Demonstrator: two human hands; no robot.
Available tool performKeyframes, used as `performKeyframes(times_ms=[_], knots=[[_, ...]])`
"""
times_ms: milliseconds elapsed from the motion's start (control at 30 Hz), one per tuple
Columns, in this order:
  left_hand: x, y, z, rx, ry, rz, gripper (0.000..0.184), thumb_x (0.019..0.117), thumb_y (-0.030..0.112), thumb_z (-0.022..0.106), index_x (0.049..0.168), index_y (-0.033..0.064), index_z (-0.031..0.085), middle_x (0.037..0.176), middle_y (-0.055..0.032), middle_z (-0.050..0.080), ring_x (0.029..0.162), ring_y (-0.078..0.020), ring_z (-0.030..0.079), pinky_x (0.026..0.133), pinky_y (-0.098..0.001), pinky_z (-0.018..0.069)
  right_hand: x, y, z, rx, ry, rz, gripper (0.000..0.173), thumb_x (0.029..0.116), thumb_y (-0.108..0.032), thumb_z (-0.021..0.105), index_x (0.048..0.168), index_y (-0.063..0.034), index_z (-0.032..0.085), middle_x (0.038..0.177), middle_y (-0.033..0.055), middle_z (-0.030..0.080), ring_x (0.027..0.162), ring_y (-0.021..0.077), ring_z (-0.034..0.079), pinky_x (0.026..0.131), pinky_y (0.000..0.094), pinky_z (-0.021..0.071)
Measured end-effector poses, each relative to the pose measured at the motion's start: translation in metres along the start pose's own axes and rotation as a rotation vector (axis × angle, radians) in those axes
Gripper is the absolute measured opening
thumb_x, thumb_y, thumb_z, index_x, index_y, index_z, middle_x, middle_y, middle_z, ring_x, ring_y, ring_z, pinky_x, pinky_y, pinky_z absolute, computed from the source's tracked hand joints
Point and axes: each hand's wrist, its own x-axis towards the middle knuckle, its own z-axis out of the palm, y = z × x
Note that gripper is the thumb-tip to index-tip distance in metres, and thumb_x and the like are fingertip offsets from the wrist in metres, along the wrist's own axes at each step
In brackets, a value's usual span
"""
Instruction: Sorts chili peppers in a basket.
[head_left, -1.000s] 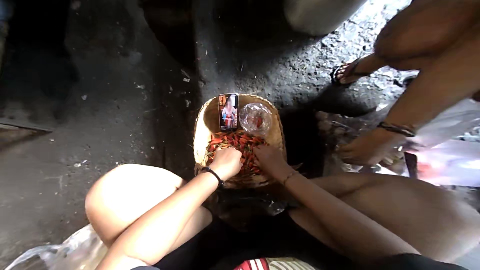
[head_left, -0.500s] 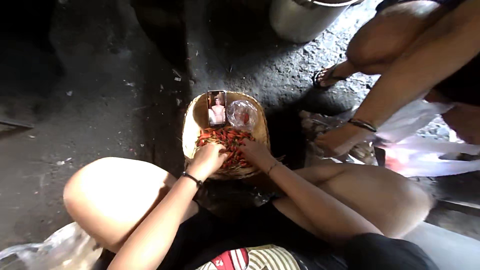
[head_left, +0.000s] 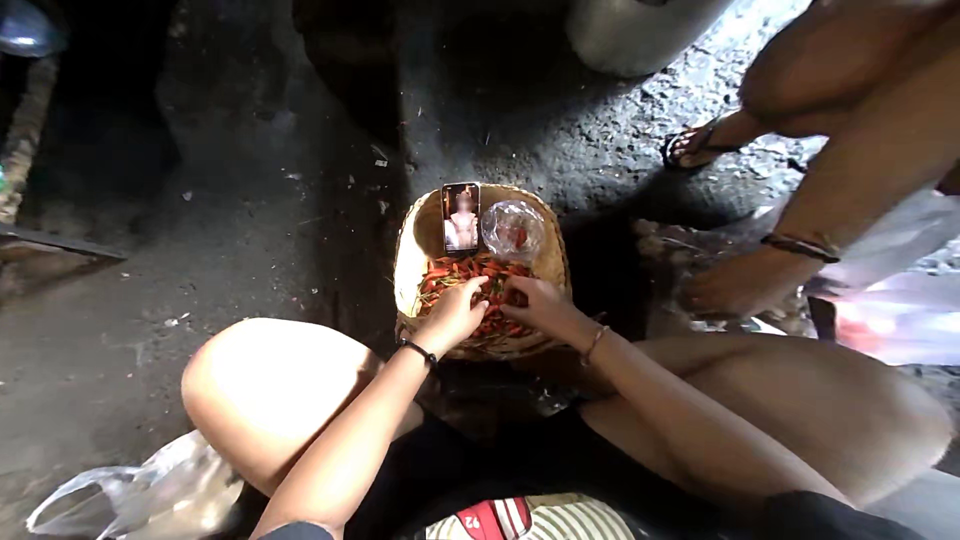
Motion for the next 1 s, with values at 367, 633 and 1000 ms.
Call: performKeyframes(times_ms=[367,633,1000], knots=[[-0.026,0.005,0.002,-0.402,0.14,0.116,0.028,0.1062,0.026,0.06,0.129,0.0112,0.067,0.12,-0.0088,0.072,0.1,-0.0213,0.07,0.088,-0.0419,0.0574,-0.031,-0.014,-0.003,0.809,0.143,0.12,0.017,0.1051,-0.022,0.059,0.114,-0.0115,0.069,0.08,-0.0019,0.059,0.057,0.0036,0.043,0.052,0.0182,0.0381],[-0.015,0.005,0.006,-0.484,0.082,0.124,0.02,0.0997,0.016,0.069,0.117,0.0055,0.069,0.104,-0.0064,0.074,0.088,-0.0134,0.071,0.083,-0.0327,0.0589,-0.027,-0.018,0.004,1.149,0.134,0.171,0.011,0.1037,-0.017,0.06,0.108,-0.0116,0.069,0.083,-0.0028,0.061,0.058,0.0022,0.045,0.054,0.016,0.0414],[-0.016,0.009,-0.001,-0.321,0.157,0.292,0.022,0.1079,0.016,0.054,0.113,0.0028,0.072,0.096,-0.0077,0.073,0.082,-0.0132,0.07,0.079,-0.0343,0.0595,-0.029,-0.018,0.005,0.856,0.262,-0.032,0.017,0.1016,-0.019,0.065,0.117,-0.0118,0.067,0.098,0.0013,0.068,0.07,0.0072,0.058,0.062,0.0223,0.0496]])
